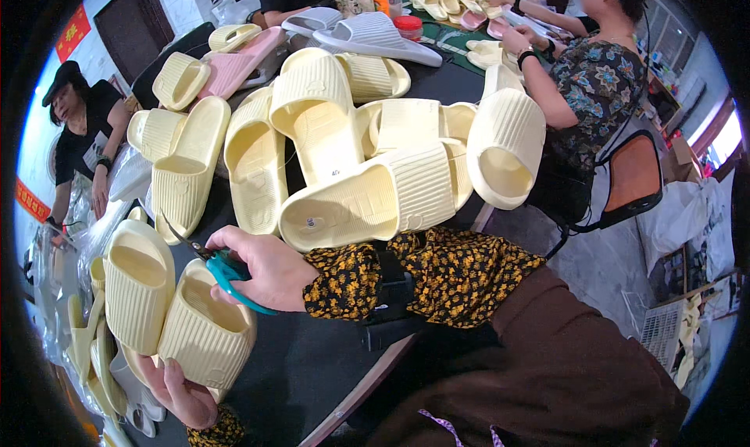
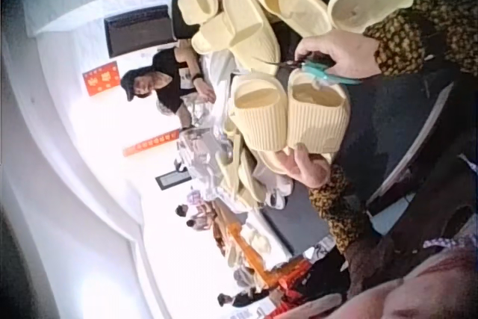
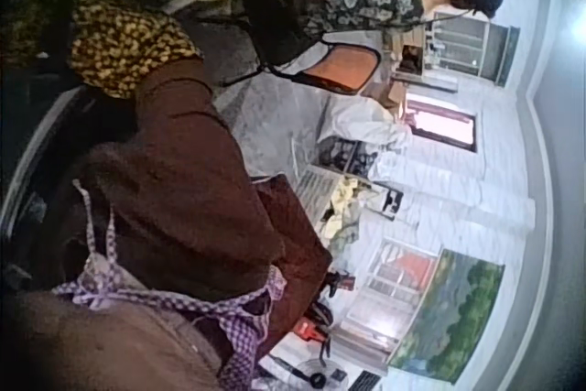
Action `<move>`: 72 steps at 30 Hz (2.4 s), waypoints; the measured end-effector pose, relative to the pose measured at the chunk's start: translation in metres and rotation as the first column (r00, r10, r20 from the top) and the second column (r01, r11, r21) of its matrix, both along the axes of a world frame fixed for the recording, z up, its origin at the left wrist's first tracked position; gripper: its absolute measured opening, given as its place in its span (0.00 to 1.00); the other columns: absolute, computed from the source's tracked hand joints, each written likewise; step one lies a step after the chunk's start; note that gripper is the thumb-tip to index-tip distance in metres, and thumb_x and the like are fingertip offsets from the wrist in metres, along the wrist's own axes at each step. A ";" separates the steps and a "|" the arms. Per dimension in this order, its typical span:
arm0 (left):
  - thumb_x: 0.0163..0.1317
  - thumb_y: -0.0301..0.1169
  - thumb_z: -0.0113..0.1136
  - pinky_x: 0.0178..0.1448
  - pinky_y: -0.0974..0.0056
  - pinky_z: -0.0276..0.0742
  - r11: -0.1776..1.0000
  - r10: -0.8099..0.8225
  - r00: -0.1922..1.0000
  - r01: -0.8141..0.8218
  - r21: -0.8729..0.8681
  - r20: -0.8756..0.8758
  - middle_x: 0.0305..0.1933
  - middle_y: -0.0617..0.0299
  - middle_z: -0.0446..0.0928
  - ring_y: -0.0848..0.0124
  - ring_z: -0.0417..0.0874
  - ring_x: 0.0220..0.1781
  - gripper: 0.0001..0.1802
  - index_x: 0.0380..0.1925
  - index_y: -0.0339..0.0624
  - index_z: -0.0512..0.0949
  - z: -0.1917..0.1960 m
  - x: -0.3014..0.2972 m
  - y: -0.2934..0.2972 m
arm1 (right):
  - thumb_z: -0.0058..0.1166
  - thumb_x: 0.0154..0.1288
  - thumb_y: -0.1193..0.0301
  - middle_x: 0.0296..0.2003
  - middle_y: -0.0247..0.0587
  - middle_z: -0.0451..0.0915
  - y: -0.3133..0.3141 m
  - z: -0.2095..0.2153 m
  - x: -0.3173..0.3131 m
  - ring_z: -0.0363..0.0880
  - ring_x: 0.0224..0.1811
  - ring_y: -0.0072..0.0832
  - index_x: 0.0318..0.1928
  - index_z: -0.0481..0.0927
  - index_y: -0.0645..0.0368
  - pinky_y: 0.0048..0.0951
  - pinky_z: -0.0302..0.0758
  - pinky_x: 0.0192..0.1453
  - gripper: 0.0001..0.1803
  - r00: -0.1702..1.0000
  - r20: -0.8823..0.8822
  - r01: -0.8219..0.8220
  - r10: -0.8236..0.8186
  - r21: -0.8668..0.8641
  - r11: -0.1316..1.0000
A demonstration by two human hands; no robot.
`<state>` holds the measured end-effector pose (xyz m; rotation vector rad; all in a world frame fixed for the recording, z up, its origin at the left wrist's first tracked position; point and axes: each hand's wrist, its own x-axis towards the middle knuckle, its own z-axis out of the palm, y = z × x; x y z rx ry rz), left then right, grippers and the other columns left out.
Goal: Trimming excess material from rubber sandals using scissors.
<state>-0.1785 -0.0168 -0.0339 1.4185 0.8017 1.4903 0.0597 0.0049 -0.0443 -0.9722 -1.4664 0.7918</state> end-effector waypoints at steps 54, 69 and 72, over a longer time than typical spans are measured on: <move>0.47 0.34 0.63 0.66 0.56 0.56 0.999 0.006 0.042 -0.050 0.003 -0.999 0.62 0.46 0.62 0.53 0.61 0.64 0.36 0.57 0.38 0.62 0.078 -0.093 -0.073 | 0.55 0.56 0.73 0.31 0.35 0.74 0.013 0.026 0.018 0.70 0.22 0.13 0.51 0.70 0.63 0.14 0.67 0.22 0.21 0.976 -0.215 -0.041 0.033 -0.035 0.999; 0.34 0.38 0.74 0.66 0.54 0.55 0.974 -0.068 0.210 -0.198 -0.110 -0.975 0.63 0.44 0.59 0.48 0.62 0.61 0.57 0.63 0.34 0.52 0.029 -0.140 -0.113 | 0.56 0.57 0.69 0.31 0.37 0.75 -0.004 0.009 -0.025 0.69 0.20 0.15 0.51 0.66 0.62 0.16 0.66 0.17 0.23 0.962 -0.092 -0.273 0.257 -0.381 0.883; 0.34 0.39 0.74 0.66 0.54 0.54 0.981 -0.052 0.236 -0.170 -0.094 -0.970 0.62 0.44 0.61 0.49 0.63 0.61 0.56 0.63 0.34 0.54 0.031 -0.136 -0.106 | 0.57 0.56 0.68 0.31 0.37 0.75 0.001 0.001 -0.016 0.69 0.20 0.15 0.51 0.66 0.62 0.17 0.66 0.18 0.23 0.962 -0.092 -0.274 0.258 -0.346 0.897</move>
